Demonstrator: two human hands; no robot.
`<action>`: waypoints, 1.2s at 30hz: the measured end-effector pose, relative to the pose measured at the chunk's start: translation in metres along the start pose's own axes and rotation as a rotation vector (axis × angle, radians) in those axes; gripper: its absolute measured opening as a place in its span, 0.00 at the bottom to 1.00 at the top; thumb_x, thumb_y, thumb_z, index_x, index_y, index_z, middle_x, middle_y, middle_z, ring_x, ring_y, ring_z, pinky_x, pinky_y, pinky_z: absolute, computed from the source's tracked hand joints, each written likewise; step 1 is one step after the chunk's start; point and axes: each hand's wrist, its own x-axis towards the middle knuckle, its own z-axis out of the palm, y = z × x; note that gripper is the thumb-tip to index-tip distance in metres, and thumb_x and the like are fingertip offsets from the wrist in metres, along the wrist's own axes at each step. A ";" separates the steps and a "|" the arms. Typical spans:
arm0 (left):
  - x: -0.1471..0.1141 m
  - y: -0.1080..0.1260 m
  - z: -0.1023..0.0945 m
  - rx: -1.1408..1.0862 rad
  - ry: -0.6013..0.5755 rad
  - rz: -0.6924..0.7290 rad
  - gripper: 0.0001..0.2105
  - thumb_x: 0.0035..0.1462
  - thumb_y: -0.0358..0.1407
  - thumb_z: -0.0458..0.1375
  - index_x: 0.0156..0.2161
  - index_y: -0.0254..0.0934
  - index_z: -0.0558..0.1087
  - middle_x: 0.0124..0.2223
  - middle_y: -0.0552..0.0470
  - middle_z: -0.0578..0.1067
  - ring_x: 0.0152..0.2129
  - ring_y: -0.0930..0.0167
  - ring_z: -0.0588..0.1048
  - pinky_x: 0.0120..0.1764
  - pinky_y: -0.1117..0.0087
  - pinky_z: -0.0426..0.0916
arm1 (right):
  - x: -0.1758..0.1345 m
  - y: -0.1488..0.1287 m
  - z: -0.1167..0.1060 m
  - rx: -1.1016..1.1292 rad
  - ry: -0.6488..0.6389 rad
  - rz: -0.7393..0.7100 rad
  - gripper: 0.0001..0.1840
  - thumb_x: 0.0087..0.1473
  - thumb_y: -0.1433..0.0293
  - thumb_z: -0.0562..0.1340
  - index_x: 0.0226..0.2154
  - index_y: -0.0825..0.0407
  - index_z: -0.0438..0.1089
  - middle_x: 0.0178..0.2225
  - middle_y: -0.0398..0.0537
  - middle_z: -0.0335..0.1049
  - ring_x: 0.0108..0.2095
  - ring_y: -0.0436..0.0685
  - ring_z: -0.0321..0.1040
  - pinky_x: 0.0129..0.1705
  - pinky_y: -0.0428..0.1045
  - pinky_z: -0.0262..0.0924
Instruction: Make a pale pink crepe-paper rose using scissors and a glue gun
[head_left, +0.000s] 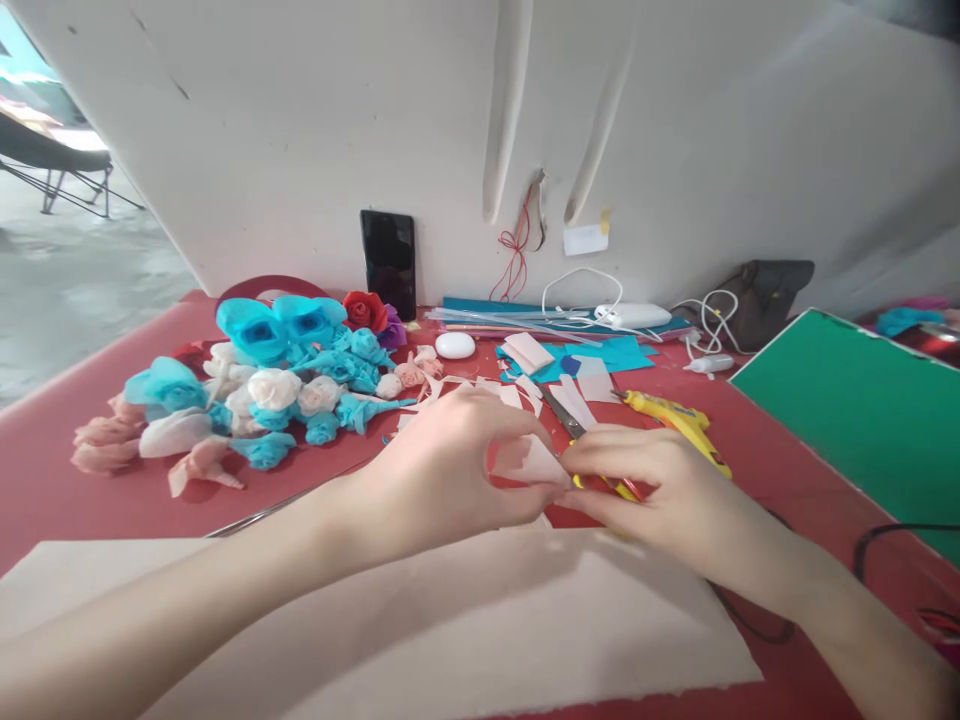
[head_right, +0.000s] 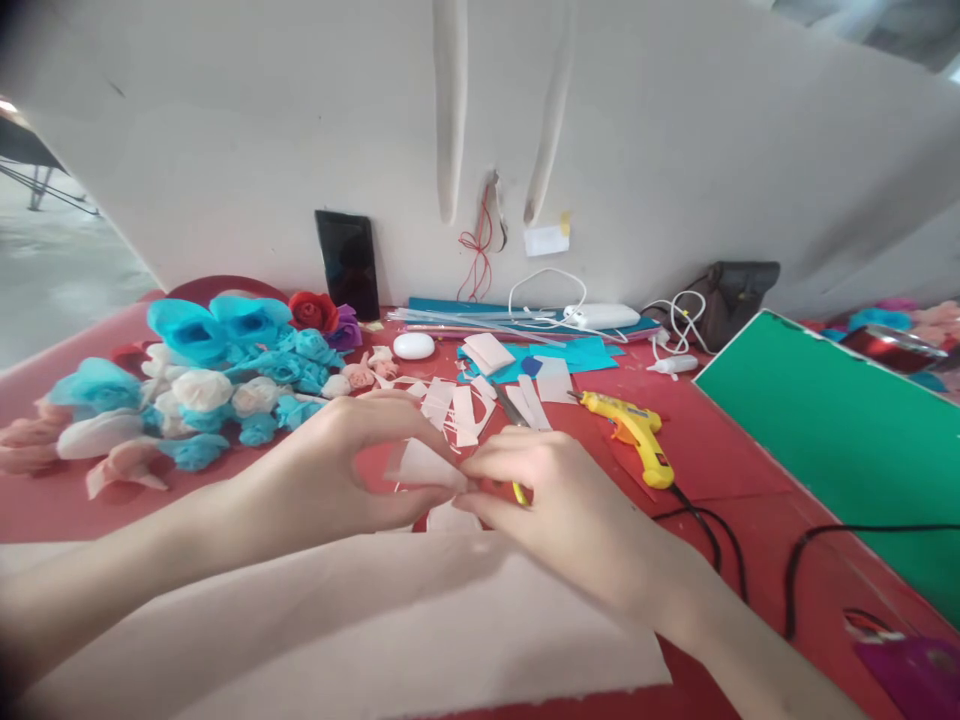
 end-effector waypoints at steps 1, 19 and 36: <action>0.000 0.001 0.000 0.006 0.025 0.014 0.04 0.45 0.33 0.59 0.29 0.38 0.74 0.26 0.55 0.75 0.25 0.72 0.71 0.31 0.73 0.65 | 0.001 0.000 0.001 0.003 0.021 -0.004 0.07 0.53 0.70 0.57 0.26 0.49 0.69 0.28 0.40 0.67 0.30 0.49 0.62 0.32 0.45 0.56; -0.003 0.005 0.000 -0.152 0.153 0.206 0.04 0.45 0.31 0.62 0.30 0.41 0.76 0.31 0.55 0.74 0.29 0.73 0.71 0.35 0.72 0.66 | 0.003 -0.004 0.009 0.114 0.328 -0.186 0.06 0.46 0.73 0.63 0.31 0.49 0.72 0.34 0.43 0.71 0.33 0.50 0.68 0.32 0.44 0.62; 0.000 -0.002 -0.002 -0.428 -0.011 0.120 0.03 0.47 0.30 0.62 0.31 0.35 0.73 0.31 0.57 0.73 0.30 0.78 0.70 0.36 0.79 0.65 | 0.001 -0.005 0.007 0.201 0.176 -0.108 0.07 0.52 0.74 0.58 0.26 0.49 0.68 0.27 0.37 0.67 0.27 0.45 0.62 0.26 0.40 0.55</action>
